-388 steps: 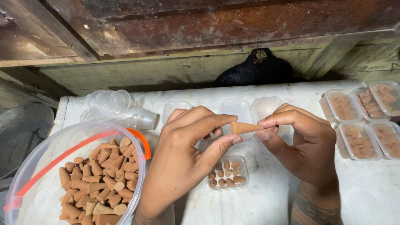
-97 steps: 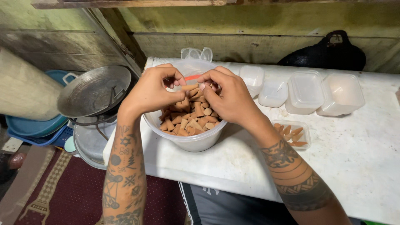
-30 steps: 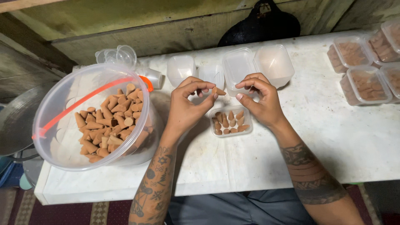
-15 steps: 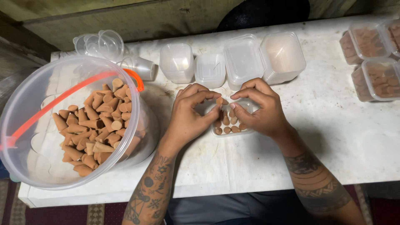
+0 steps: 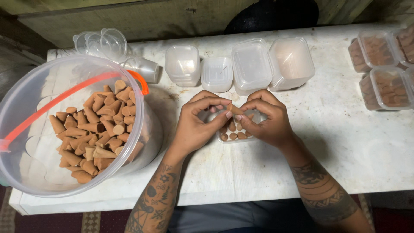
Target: The person sorts incense cones by hand from a large bucket into small plastic containers on a table.
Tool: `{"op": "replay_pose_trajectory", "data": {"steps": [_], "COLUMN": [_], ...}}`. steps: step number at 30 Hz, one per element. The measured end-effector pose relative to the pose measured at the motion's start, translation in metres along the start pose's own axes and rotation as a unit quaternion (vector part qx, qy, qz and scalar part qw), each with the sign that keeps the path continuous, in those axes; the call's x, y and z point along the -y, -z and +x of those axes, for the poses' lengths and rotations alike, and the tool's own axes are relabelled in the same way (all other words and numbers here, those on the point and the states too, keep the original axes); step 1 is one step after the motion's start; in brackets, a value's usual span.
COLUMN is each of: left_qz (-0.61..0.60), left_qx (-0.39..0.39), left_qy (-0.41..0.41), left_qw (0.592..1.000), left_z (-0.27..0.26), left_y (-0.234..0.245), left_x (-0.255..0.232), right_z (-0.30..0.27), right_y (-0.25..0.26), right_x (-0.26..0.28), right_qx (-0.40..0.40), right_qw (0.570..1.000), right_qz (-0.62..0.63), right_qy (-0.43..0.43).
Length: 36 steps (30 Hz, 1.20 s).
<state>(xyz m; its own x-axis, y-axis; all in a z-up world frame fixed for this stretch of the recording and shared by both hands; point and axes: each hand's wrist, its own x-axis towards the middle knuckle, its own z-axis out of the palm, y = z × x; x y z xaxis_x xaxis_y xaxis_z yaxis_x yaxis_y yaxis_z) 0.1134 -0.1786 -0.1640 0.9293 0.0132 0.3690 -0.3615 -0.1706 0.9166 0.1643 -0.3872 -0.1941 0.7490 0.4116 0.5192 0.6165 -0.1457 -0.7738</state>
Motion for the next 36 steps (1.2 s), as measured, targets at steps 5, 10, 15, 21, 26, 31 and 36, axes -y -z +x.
{"op": "replay_pose_trajectory", "data": {"steps": [5, 10, 15, 21, 26, 31, 36], "left_qz": [-0.026, -0.047, -0.045, -0.036, -0.025, -0.018, -0.007], "left_qx": [0.007, 0.017, 0.024, 0.033, 0.036, 0.038, 0.038], "left_qy": [0.011, 0.023, 0.029, 0.033, 0.024, 0.020, 0.017], "left_qw": [1.000, 0.998, 0.998, 0.998, 0.999, 0.999, 0.999], "left_z": [-0.0003, -0.0016, -0.0013, -0.0015, -0.0006, -0.0015, -0.0005], "left_y": [0.0026, 0.0018, -0.0001, -0.0024, -0.0037, -0.0055, -0.0061], "left_x": [-0.0013, 0.0019, 0.0053, 0.0012, 0.0007, 0.0002, -0.0014], "right_z": [-0.0039, -0.0067, -0.0058, -0.0050, -0.0039, -0.0053, -0.0045], "right_y": [0.0005, 0.0007, 0.0011, 0.0011, 0.0028, 0.0022, 0.0024], "right_x": [0.0050, 0.0064, 0.0060, 0.0049, 0.0079, 0.0063, 0.0069], "right_qx": [-0.009, -0.020, -0.038, -0.043, -0.044, -0.041, -0.040], "right_qw": [0.999, 0.999, 0.998, 0.997, 0.997, 0.997, 0.997], "right_qz": [-0.022, -0.019, -0.039, -0.025, -0.023, -0.018, -0.015], "right_qy": [0.024, 0.030, 0.039, 0.052, 0.054, 0.061, 0.062]}}
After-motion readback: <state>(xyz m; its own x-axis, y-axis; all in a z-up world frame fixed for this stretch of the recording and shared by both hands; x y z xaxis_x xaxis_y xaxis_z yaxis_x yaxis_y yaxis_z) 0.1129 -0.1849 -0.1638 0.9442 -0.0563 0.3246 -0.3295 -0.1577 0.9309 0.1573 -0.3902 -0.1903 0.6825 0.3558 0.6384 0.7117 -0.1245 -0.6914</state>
